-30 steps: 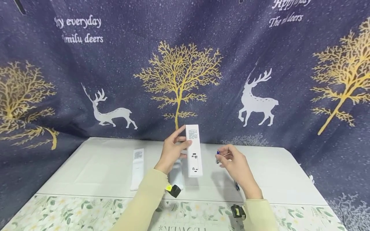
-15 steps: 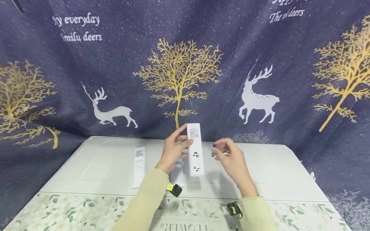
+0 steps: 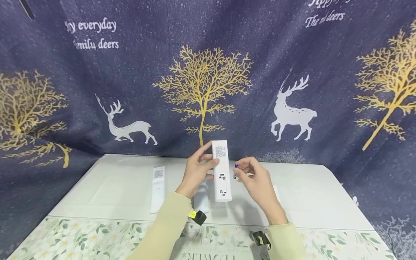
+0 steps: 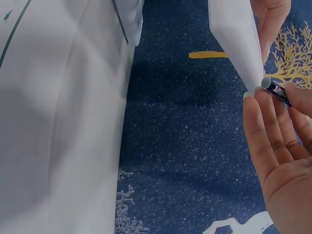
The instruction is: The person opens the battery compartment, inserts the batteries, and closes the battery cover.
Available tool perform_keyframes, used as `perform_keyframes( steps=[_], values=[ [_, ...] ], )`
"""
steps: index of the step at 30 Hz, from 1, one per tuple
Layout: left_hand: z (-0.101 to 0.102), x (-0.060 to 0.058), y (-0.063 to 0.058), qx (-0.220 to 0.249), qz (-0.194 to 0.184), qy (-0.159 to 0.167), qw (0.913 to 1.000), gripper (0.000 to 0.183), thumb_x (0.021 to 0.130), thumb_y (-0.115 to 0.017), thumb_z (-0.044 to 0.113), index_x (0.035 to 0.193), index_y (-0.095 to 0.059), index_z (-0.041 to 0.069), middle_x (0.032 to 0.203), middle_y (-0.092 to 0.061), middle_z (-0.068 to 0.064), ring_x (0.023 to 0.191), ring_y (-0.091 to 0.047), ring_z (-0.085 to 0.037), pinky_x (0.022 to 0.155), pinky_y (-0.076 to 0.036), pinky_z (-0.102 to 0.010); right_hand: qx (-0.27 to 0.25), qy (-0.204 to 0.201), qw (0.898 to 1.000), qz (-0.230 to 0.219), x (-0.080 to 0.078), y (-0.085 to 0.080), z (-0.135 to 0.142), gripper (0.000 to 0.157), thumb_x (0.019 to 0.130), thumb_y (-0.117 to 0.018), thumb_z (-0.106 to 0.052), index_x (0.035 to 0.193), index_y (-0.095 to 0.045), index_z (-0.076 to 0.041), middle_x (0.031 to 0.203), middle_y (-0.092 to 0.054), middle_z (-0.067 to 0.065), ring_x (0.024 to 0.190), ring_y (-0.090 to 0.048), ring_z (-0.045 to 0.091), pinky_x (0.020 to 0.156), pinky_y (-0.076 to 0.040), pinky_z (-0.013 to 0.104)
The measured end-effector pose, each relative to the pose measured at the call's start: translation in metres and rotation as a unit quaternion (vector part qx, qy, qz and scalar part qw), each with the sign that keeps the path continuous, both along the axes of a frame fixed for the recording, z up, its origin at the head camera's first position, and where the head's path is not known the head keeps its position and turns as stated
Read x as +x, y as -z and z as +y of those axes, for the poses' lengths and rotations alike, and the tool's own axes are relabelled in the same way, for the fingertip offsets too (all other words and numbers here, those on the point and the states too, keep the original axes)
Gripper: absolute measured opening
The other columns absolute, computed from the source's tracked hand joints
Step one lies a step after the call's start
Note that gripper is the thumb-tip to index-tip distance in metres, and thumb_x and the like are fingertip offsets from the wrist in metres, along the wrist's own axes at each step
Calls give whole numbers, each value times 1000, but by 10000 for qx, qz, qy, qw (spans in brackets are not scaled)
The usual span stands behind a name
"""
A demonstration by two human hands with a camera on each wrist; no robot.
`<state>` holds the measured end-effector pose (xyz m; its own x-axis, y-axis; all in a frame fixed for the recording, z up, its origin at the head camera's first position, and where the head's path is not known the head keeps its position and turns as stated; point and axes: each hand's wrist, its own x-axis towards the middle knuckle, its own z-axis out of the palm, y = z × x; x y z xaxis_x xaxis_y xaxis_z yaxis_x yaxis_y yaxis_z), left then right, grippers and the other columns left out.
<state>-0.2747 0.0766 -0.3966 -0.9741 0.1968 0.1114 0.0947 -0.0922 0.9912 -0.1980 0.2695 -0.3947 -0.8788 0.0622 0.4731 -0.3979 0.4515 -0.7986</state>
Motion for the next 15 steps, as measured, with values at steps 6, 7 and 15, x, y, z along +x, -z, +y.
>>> perform_keyframes(
  steps=[6,7,15],
  values=[
    [-1,1,-3,-29,-27,1,10000,69,97,-79,11,157,-54,35,121,-68,-5,87,-75,-20,65,-65,-37,-2,-14,10000,-20,-1,-2,-5,19,100,-75,-7,116,-67,0,103,-70,13,88,-71,14,73,-64,30],
    [-1,2,-3,-28,-26,6,10000,70,98,-78,11,158,-53,35,121,-68,-5,87,-75,-20,64,-65,-37,0,-22,10000,-25,-1,-2,-6,19,100,-76,-7,116,-67,0,103,-70,12,88,-71,14,73,-64,31],
    [0,0,-5,39,28,36,10000,69,97,-79,10,157,-54,35,120,-69,-5,87,-74,-20,65,-65,-37,62,-111,9999,-44,-2,-7,-9,19,100,-76,-6,115,-67,1,104,-69,12,87,-71,15,73,-65,36]
  ],
)
